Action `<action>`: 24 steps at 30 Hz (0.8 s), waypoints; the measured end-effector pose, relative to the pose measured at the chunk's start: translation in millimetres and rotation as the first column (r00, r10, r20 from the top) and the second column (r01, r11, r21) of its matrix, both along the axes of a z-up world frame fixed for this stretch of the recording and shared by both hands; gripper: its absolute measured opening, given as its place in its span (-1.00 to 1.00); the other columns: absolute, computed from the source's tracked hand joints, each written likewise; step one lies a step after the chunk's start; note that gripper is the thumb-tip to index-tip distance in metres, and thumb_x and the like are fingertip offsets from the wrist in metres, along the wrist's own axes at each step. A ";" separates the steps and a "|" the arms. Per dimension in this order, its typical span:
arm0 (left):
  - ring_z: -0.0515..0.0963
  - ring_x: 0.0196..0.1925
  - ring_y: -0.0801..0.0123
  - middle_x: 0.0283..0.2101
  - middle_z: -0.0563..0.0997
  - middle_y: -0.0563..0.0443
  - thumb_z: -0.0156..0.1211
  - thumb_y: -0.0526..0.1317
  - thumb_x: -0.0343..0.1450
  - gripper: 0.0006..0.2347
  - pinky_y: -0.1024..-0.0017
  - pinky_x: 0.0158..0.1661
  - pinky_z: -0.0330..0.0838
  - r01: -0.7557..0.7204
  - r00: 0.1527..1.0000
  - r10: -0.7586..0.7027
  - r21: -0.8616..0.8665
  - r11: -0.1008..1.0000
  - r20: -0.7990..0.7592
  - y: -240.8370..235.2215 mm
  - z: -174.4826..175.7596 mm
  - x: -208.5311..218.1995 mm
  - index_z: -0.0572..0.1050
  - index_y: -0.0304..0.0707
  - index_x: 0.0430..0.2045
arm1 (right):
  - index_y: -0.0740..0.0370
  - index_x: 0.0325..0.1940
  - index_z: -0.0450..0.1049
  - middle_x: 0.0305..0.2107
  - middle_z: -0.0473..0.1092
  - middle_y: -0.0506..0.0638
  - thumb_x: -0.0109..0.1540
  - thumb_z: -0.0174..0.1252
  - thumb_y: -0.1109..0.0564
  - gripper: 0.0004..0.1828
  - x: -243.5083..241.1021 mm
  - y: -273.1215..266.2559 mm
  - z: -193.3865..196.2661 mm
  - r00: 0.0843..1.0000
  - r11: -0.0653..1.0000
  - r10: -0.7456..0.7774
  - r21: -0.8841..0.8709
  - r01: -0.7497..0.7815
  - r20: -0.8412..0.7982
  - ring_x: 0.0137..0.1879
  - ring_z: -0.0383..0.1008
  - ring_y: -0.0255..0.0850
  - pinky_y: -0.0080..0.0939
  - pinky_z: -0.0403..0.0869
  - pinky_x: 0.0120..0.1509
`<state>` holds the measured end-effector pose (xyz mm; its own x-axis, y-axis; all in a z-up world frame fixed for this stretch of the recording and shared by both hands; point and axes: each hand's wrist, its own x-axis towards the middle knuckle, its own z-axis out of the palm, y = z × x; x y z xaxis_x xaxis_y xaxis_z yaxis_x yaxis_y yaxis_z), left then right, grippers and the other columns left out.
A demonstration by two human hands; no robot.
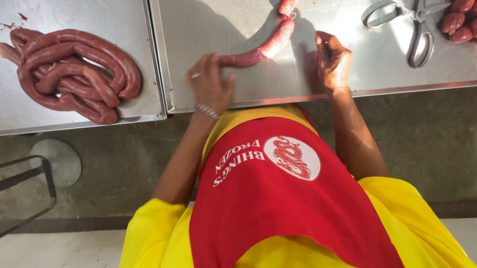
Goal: The person ties sections of sausage casing with string by hand to create individual links on a metal table and cuts the string with scissors.
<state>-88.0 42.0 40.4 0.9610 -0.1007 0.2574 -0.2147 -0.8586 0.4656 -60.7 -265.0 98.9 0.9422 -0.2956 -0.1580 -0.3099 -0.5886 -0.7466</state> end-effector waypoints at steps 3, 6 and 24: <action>0.35 0.26 0.01 0.18 0.42 -0.16 0.34 0.11 0.32 -0.33 -0.14 0.26 0.00 0.184 0.982 -0.184 -0.006 0.983 -0.048 -63.0 -1.4 34.7 0.28 -0.30 0.23 | 0.20 0.31 0.45 -0.18 0.45 0.26 0.43 0.02 0.10 -0.63 6.6 -20.3 -6.4 0.987 0.986 -0.083 0.134 0.102 -0.140 -0.08 0.40 -0.12 -0.13 0.49 0.06; 0.34 0.23 0.01 0.15 0.42 -0.19 0.36 0.10 0.25 -0.30 -0.09 0.21 0.10 0.223 0.961 -0.206 0.078 0.972 -0.185 -116.3 -14.8 72.4 0.29 -0.33 0.19 | 0.31 0.41 0.31 0.10 0.32 0.28 0.39 0.05 0.23 -0.53 19.6 -42.3 -43.8 0.983 0.978 0.089 0.174 -0.117 0.161 0.17 0.33 -0.11 -0.14 0.43 0.29; 0.44 -0.60 0.50 -0.53 0.48 0.06 0.17 -0.01 0.55 -0.67 0.48 -0.53 0.36 -0.371 0.530 -0.637 -0.829 0.419 -0.559 -73.6 -28.2 117.1 0.45 -0.38 -0.39 | 0.36 0.23 0.41 -0.24 0.45 0.03 0.52 0.10 0.16 -0.74 -30.7 -68.8 -39.8 0.995 0.788 0.096 0.612 -0.069 -0.012 -0.18 0.42 -0.29 -0.30 0.42 -0.02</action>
<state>29.1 -31.6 12.1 0.7432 -0.4883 -0.4575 0.5594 0.0783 0.8252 -91.4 -333.8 59.0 0.9473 -0.0462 -0.3170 -0.3188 -0.0394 -0.9470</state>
